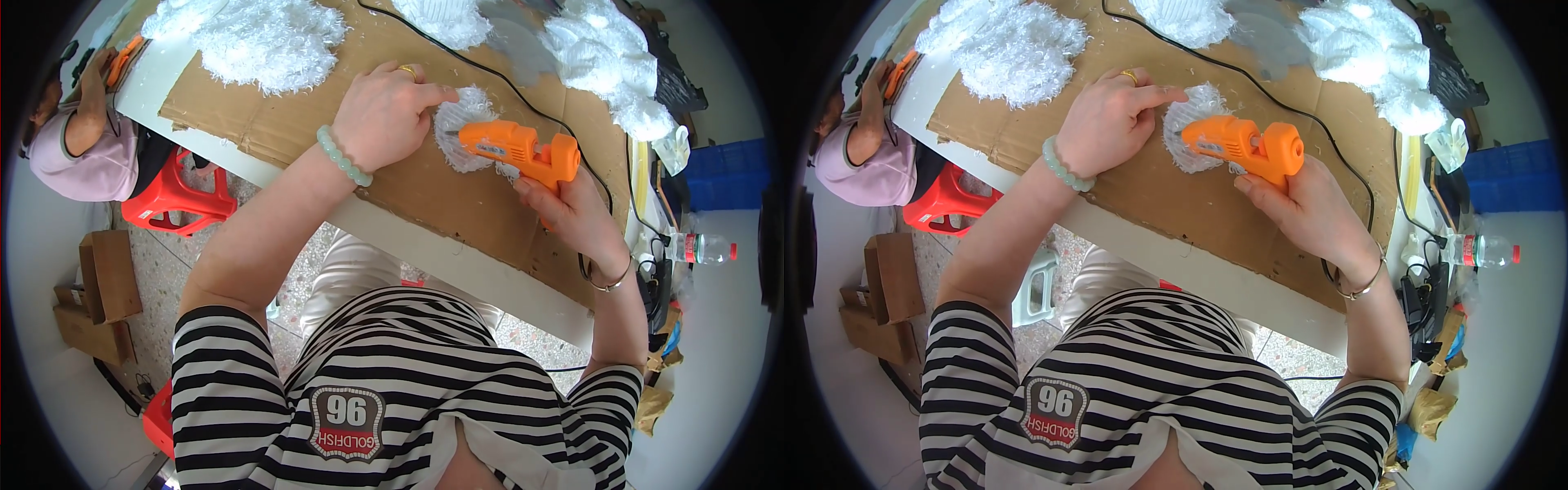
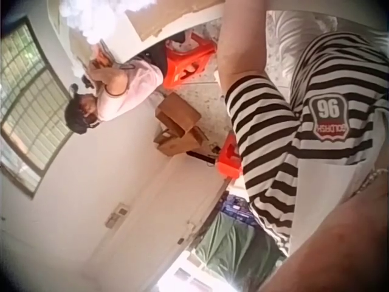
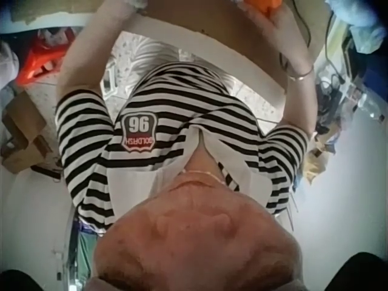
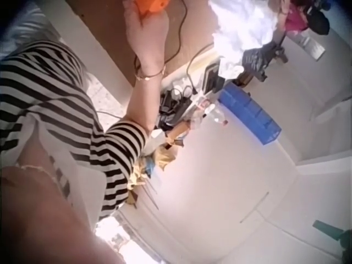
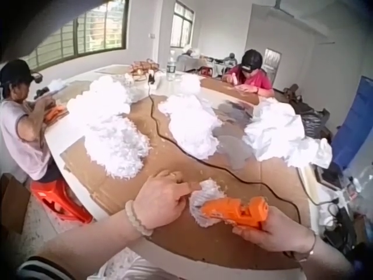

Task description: Assembling soft toys by gluing synthetic stuffing onto cloth cutouts using a hot glue gun.

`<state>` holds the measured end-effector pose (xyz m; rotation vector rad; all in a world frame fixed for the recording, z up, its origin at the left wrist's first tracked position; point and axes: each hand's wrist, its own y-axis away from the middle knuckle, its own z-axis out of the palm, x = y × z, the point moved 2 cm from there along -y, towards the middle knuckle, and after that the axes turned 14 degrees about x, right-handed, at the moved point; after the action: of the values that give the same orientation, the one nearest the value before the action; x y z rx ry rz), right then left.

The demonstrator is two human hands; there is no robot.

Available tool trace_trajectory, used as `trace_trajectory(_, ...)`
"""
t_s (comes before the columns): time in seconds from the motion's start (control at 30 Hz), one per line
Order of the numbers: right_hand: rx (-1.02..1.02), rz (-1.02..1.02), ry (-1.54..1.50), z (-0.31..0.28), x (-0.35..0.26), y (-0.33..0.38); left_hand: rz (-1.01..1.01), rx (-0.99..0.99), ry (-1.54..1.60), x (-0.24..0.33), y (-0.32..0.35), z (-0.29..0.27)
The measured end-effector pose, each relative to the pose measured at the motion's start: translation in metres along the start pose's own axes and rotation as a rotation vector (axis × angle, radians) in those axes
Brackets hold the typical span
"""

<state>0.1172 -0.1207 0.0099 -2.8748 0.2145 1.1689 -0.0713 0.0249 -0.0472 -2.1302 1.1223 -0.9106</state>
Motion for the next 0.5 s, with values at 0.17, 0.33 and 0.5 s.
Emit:
trace_trajectory(0.17,0.035,-0.034,-0.011,0.001,-0.002,0.003,0.041,-0.012,-0.037,0.001,0.000,0.001)
trace_trajectory(0.33,0.052,-0.129,0.049,-0.002,0.002,0.009,0.037,-0.014,-0.043,0.001,-0.001,0.000)
trace_trajectory(0.5,0.074,-0.235,0.107,-0.007,0.001,0.016,0.037,-0.003,-0.032,0.001,-0.001,0.000)
